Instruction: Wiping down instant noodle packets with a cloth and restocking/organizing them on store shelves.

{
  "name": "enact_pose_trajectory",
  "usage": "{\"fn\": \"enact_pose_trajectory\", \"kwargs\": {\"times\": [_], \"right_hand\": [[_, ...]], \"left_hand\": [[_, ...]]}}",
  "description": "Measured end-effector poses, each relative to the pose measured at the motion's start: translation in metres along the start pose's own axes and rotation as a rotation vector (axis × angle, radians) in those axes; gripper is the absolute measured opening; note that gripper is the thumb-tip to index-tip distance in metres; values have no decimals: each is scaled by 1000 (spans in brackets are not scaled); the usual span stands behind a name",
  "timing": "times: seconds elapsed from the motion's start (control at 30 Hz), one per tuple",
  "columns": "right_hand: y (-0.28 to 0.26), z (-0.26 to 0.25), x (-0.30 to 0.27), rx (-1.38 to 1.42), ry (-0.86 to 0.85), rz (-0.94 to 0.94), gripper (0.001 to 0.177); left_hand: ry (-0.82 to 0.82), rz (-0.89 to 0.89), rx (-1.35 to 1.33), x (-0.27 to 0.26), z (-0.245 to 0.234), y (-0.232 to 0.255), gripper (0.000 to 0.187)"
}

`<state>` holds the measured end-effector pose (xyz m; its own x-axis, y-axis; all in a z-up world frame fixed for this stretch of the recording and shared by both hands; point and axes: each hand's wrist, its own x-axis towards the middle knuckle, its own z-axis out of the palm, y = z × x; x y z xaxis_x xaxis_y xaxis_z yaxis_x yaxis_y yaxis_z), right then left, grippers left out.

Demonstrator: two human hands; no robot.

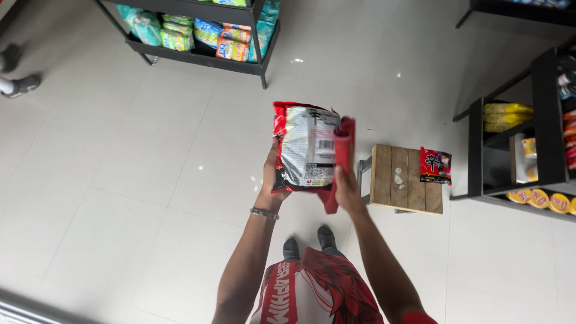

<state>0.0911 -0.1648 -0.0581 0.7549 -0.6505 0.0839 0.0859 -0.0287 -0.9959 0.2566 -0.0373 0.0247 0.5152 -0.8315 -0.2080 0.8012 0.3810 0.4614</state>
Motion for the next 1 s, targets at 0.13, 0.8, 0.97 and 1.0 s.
{"fn": "enact_pose_trajectory", "kwargs": {"times": [0.13, 0.8, 0.97, 1.0], "right_hand": [[-43, -3, 13, 17, 100, 17, 76], [-18, -119, -36, -308, 448, -118, 55], [104, -212, -21, -32, 659, 183, 52], [129, -230, -19, 37, 742, 303, 51]], "left_hand": [[-47, -30, 186, 8, -28, -22, 55], [-224, -146, 788, 44, 19, -208, 59], [-86, -229, 715, 86, -31, -260, 58], [-46, -227, 700, 93, -45, -272, 59]]}}
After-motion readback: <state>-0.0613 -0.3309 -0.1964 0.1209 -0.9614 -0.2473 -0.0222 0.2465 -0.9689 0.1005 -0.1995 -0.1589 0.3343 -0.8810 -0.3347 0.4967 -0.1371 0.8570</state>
